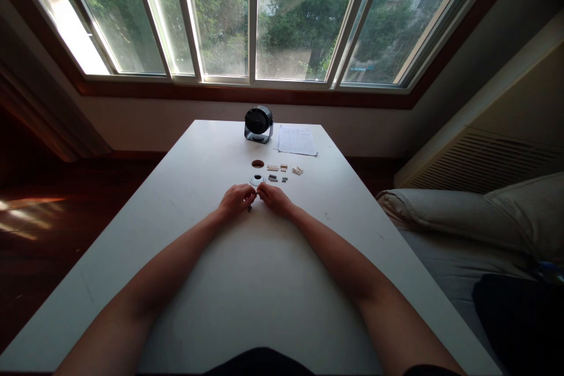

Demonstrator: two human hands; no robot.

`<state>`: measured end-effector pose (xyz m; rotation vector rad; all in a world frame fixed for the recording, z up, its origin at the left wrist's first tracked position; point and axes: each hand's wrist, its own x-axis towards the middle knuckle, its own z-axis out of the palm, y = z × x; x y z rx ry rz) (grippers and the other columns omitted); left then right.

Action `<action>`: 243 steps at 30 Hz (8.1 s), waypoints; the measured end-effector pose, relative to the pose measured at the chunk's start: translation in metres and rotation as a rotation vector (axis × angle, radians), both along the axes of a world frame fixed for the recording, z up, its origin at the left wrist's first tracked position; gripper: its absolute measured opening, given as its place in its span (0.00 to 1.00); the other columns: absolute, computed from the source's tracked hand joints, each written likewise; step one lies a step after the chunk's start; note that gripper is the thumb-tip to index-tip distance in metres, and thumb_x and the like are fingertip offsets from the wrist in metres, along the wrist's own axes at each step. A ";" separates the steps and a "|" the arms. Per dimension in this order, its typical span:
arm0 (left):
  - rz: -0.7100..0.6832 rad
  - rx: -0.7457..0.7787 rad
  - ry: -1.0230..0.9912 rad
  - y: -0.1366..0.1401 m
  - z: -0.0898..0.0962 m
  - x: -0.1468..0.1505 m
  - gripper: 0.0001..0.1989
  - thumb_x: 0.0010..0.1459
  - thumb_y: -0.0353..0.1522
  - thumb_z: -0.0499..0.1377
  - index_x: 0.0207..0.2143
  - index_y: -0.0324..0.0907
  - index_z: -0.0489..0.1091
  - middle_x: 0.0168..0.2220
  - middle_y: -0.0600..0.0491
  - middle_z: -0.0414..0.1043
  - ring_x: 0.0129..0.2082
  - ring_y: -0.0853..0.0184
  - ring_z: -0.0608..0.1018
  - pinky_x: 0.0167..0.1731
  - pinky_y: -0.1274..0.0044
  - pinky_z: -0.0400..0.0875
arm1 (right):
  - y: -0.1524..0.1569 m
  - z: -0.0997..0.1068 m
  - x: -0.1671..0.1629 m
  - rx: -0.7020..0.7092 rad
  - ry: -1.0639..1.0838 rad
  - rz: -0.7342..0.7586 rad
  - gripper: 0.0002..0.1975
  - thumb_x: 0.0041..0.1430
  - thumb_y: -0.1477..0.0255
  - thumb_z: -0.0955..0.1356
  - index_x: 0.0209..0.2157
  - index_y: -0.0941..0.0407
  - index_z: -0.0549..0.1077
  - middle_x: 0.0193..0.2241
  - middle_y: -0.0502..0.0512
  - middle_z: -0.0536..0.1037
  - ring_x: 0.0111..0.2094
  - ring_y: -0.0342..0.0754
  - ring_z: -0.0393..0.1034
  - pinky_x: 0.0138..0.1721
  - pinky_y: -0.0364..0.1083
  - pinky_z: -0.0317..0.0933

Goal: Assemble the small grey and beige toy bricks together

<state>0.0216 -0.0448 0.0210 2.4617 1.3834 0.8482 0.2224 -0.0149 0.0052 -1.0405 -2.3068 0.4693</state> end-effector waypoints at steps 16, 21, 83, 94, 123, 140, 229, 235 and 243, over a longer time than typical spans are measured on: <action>0.020 -0.072 -0.031 0.004 -0.005 -0.002 0.13 0.65 0.38 0.51 0.33 0.44 0.73 0.31 0.54 0.76 0.31 0.67 0.74 0.35 0.76 0.65 | -0.001 0.001 0.001 0.025 0.007 0.001 0.09 0.68 0.67 0.61 0.37 0.55 0.70 0.32 0.51 0.75 0.32 0.44 0.66 0.36 0.41 0.55; 0.044 -0.085 -0.076 0.001 -0.002 -0.001 0.09 0.62 0.35 0.54 0.40 0.46 0.73 0.32 0.55 0.76 0.31 0.68 0.75 0.36 0.76 0.66 | -0.001 0.002 0.002 0.022 0.009 -0.007 0.11 0.69 0.66 0.60 0.35 0.55 0.69 0.30 0.51 0.74 0.30 0.43 0.64 0.35 0.40 0.55; 0.030 -0.108 -0.090 0.002 -0.006 0.000 0.08 0.59 0.34 0.56 0.37 0.44 0.74 0.30 0.55 0.75 0.29 0.68 0.72 0.33 0.77 0.65 | -0.003 0.004 0.003 0.087 -0.037 -0.010 0.09 0.68 0.67 0.61 0.37 0.54 0.70 0.31 0.52 0.75 0.29 0.43 0.64 0.34 0.41 0.53; -0.006 -0.080 -0.078 0.000 0.000 -0.001 0.15 0.64 0.40 0.53 0.30 0.42 0.73 0.31 0.53 0.73 0.30 0.69 0.72 0.35 0.77 0.64 | -0.003 0.003 0.002 0.088 -0.024 -0.005 0.08 0.67 0.67 0.63 0.36 0.55 0.71 0.29 0.51 0.75 0.29 0.42 0.63 0.33 0.40 0.52; 0.023 -0.104 -0.083 0.001 -0.005 0.000 0.08 0.58 0.33 0.55 0.35 0.44 0.73 0.30 0.54 0.74 0.29 0.68 0.72 0.33 0.77 0.64 | -0.002 0.002 0.003 0.083 -0.009 -0.018 0.08 0.67 0.67 0.63 0.36 0.54 0.71 0.30 0.51 0.76 0.30 0.43 0.65 0.34 0.40 0.53; -0.010 0.016 0.012 -0.001 -0.002 0.001 0.06 0.61 0.33 0.56 0.37 0.46 0.74 0.32 0.54 0.76 0.32 0.67 0.75 0.38 0.76 0.65 | -0.003 0.003 0.003 0.089 0.008 -0.018 0.12 0.68 0.63 0.62 0.34 0.54 0.70 0.29 0.51 0.75 0.29 0.43 0.64 0.33 0.40 0.53; 0.104 -0.216 -0.285 0.007 -0.006 -0.004 0.11 0.58 0.36 0.57 0.42 0.44 0.73 0.32 0.55 0.75 0.31 0.69 0.73 0.34 0.77 0.68 | -0.001 0.012 0.009 0.275 -0.092 0.104 0.10 0.63 0.71 0.66 0.46 0.53 0.74 0.36 0.55 0.77 0.38 0.48 0.68 0.42 0.46 0.58; 0.086 -0.229 -0.326 0.008 -0.009 -0.001 0.12 0.58 0.39 0.57 0.38 0.42 0.74 0.33 0.53 0.76 0.31 0.68 0.73 0.34 0.77 0.68 | -0.001 0.011 0.006 0.325 -0.171 0.107 0.08 0.64 0.73 0.64 0.41 0.54 0.74 0.36 0.56 0.77 0.39 0.49 0.68 0.43 0.46 0.58; 0.064 -0.243 -0.347 0.010 -0.009 -0.001 0.10 0.59 0.34 0.54 0.40 0.42 0.73 0.34 0.54 0.75 0.32 0.69 0.73 0.35 0.76 0.69 | 0.000 0.006 0.003 0.194 -0.015 0.036 0.06 0.64 0.70 0.65 0.37 0.54 0.75 0.32 0.54 0.77 0.34 0.46 0.68 0.40 0.44 0.58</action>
